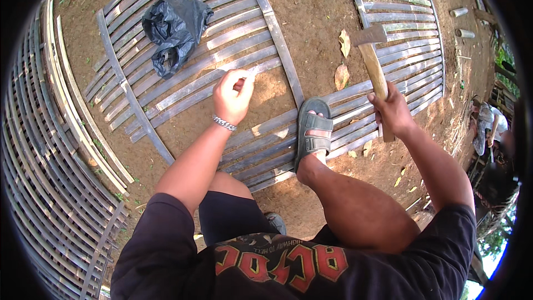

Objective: The person assembles a bamboo structure on the ground by aligning thin bamboo strips across a frame. They secure the strips by hammering nails into the intersections using a hammer. The person repeatedly retrieves nails from a black plastic bag and drives them into the bamboo to fasten the components together.

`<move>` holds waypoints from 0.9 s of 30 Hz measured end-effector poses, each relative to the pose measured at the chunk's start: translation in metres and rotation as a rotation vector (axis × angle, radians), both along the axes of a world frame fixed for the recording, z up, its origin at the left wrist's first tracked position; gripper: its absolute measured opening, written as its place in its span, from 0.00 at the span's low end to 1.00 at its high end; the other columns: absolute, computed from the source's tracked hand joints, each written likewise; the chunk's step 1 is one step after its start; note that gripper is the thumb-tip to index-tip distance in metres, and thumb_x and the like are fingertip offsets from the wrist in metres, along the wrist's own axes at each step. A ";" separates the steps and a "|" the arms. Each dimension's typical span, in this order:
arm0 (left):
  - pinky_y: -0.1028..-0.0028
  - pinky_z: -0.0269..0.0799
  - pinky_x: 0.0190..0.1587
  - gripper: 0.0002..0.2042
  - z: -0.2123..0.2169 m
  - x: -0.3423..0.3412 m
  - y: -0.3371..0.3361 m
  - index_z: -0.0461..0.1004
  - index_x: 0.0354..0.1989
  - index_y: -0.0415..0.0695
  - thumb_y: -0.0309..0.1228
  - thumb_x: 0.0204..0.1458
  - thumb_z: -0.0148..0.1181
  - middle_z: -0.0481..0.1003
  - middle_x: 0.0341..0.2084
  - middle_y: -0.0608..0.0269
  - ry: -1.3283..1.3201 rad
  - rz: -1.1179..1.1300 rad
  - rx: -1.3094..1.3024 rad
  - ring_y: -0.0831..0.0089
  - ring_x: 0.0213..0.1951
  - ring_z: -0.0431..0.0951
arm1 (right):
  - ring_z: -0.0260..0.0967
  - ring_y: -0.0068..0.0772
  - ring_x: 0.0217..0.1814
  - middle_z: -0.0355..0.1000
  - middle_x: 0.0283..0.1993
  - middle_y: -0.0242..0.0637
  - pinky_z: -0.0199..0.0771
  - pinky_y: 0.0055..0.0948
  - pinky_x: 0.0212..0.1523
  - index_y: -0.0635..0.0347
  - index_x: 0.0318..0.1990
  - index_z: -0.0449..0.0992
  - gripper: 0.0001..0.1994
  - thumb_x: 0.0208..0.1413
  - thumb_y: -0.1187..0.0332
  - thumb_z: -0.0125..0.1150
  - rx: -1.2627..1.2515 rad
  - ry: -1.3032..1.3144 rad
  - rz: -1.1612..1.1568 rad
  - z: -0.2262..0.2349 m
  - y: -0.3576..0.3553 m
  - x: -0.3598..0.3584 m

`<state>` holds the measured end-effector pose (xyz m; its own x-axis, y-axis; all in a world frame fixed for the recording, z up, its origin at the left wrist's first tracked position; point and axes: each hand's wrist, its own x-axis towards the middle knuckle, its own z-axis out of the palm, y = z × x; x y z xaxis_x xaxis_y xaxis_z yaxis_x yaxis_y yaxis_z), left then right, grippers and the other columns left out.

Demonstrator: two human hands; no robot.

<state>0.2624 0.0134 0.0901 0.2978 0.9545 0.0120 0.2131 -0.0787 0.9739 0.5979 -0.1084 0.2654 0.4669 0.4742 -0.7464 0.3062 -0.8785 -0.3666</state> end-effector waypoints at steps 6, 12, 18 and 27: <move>0.72 0.77 0.34 0.04 -0.027 0.055 -0.003 0.80 0.36 0.41 0.27 0.54 0.66 0.82 0.32 0.60 0.149 -0.088 -0.227 0.74 0.30 0.81 | 0.69 0.22 0.23 0.72 0.28 0.35 0.71 0.28 0.24 0.66 0.57 0.68 0.20 0.64 0.66 0.65 -0.091 -0.058 0.109 0.039 -0.050 -0.014; 0.73 0.78 0.34 0.05 -0.051 0.083 -0.014 0.78 0.38 0.38 0.25 0.55 0.65 0.81 0.30 0.63 -0.054 -0.078 -0.498 0.77 0.30 0.81 | 0.69 0.21 0.21 0.71 0.26 0.34 0.70 0.27 0.23 0.66 0.52 0.68 0.16 0.64 0.67 0.65 -0.020 0.224 -0.079 -0.022 -0.058 -0.024; 0.77 0.79 0.41 0.10 -0.063 0.087 -0.021 0.79 0.46 0.33 0.22 0.57 0.66 0.82 0.35 0.61 -0.132 -0.121 -0.691 0.77 0.34 0.82 | 0.67 0.21 0.20 0.71 0.27 0.34 0.68 0.27 0.21 0.67 0.52 0.68 0.17 0.63 0.66 0.65 -0.082 0.260 0.031 -0.052 -0.045 -0.012; 0.74 0.78 0.39 0.07 -0.056 0.093 -0.015 0.85 0.41 0.41 0.26 0.55 0.67 0.84 0.38 0.61 0.160 -0.165 -0.328 0.76 0.35 0.83 | 0.65 0.19 0.20 0.70 0.28 0.30 0.66 0.25 0.21 0.65 0.52 0.68 0.17 0.63 0.66 0.66 -0.001 0.364 -0.034 -0.073 -0.020 -0.019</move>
